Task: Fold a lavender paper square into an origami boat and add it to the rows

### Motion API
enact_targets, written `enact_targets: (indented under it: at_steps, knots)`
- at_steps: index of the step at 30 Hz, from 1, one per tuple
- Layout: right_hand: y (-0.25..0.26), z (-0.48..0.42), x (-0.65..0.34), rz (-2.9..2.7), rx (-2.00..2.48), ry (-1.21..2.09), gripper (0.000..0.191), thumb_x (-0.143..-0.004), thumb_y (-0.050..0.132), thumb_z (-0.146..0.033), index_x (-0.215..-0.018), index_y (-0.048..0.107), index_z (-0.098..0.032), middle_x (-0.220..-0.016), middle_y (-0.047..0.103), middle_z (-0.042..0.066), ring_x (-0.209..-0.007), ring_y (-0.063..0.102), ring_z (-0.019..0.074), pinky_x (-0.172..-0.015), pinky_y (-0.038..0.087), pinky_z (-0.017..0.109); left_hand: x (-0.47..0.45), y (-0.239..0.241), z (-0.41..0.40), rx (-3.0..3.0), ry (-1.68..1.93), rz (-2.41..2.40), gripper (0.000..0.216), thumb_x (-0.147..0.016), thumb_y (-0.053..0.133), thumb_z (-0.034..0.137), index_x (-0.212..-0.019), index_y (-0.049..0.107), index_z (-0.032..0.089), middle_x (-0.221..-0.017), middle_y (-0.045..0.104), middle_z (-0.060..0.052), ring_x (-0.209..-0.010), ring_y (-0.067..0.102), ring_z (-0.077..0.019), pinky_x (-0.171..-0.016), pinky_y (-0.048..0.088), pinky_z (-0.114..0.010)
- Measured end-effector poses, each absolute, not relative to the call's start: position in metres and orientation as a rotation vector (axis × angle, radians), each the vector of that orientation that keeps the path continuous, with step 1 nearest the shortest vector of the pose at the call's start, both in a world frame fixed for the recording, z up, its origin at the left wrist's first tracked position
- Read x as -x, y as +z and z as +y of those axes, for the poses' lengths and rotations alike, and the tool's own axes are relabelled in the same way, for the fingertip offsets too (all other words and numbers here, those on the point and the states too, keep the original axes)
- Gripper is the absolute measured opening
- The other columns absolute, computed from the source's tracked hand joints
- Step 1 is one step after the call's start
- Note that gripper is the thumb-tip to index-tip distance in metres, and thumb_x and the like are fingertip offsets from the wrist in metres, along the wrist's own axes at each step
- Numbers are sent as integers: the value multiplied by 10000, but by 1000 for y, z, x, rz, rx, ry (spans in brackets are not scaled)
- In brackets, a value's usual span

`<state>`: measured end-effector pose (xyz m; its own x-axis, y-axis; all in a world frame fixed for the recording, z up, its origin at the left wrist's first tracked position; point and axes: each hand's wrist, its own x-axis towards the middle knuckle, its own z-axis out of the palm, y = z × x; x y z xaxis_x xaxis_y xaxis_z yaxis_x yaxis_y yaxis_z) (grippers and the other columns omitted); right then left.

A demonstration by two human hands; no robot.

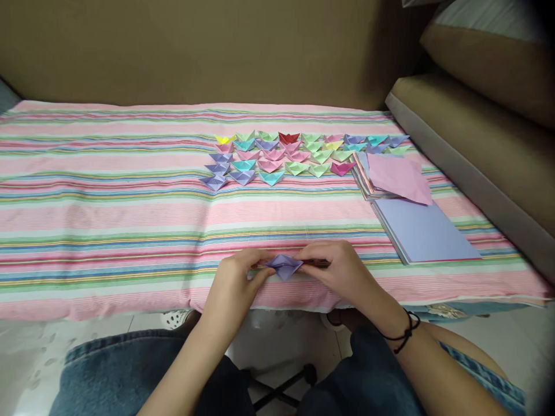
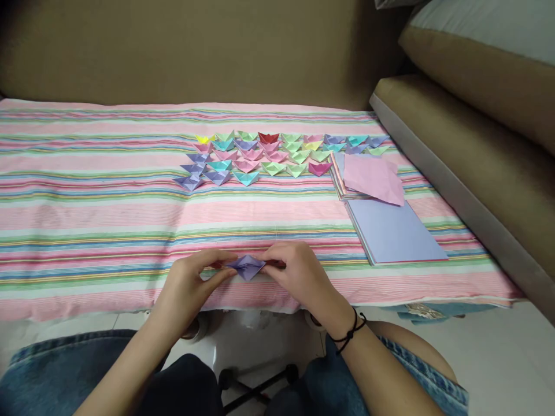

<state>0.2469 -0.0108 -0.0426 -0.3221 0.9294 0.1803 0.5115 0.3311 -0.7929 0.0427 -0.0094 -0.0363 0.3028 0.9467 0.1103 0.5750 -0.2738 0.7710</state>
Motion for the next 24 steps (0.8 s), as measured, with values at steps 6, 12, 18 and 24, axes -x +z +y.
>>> enact_targets:
  at_steps: [6, 12, 18, 24]
  knots:
    - [-44, -10, -243, -2043, 1219, 790, 227, -763, 612, -83, -882, 741, -227, -836, 725, 39, -774, 663, 183, -698, 508, 292, -52, -41, -14, -2015, 687, 1373, 160, -759, 656, 140, -899, 699, 204, -883, 734, -22, -824, 670, -209, -733, 496, -307]
    - [-38, -13, -240, -2023, 1192, 820, 243, -720, 676, -124, -939, 702, -227, -926, 695, 33, -858, 633, 187, -751, 498, 301, -48, -43, -15, -2068, 630, 1349, 148, -811, 606, 175, -927, 690, 211, -913, 711, -41, -855, 646, -216, -746, 488, -316]
    - [-38, -14, -225, -2145, 1208, 613, 183, -712, 624, -60, -849, 649, -179, -863, 652, 47, -891, 545, 209, -784, 457, 336, -47, -42, -15, -2074, 617, 1348, 158, -809, 608, 182, -939, 691, 215, -922, 708, -40, -860, 648, -215, -764, 490, -316]
    - [-42, -13, -212, -2237, 1236, 469, 124, -737, 586, -73, -723, 638, -184, -702, 632, 44, -816, 532, 224, -729, 438, 359, -44, -40, -15, -2056, 641, 1337, 275, -746, 656, 151, -1011, 671, 223, -953, 706, -42, -854, 647, -216, -770, 501, -334]
